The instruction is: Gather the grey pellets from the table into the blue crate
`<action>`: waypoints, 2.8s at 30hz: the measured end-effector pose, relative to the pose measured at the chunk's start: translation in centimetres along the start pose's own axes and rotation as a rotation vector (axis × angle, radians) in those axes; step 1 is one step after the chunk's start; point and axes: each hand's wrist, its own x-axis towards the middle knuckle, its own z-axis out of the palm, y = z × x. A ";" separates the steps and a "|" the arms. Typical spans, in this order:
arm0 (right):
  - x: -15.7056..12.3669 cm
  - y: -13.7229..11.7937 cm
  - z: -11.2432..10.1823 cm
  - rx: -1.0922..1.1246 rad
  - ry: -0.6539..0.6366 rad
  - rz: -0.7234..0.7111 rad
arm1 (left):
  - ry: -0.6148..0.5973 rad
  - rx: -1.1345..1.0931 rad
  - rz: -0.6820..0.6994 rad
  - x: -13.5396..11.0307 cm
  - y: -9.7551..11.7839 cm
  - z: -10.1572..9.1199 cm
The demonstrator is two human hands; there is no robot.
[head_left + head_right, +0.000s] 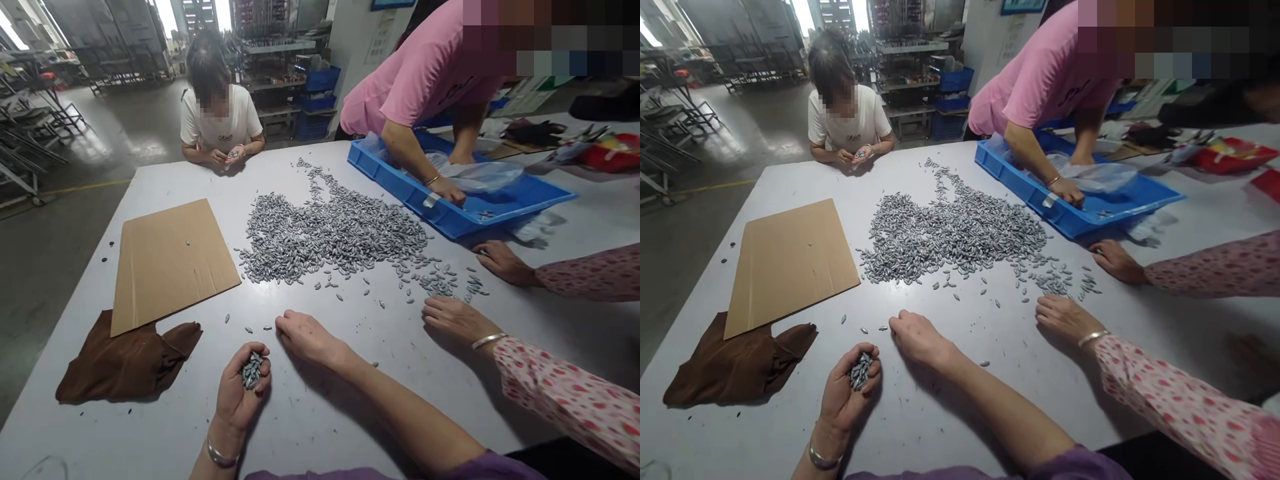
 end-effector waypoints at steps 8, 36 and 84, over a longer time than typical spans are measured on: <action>-0.5 1.0 1.1 0.121 0.079 0.026 | -0.003 0.019 -0.077 0.1 -1.1 0.3; -0.8 1.0 0.4 -0.008 -0.002 0.008 | 0.126 -0.194 0.030 -0.2 1.6 0.2; 5.1 -4.0 0.0 0.125 0.014 -0.165 | 0.149 -0.221 -0.145 -0.3 -0.8 0.2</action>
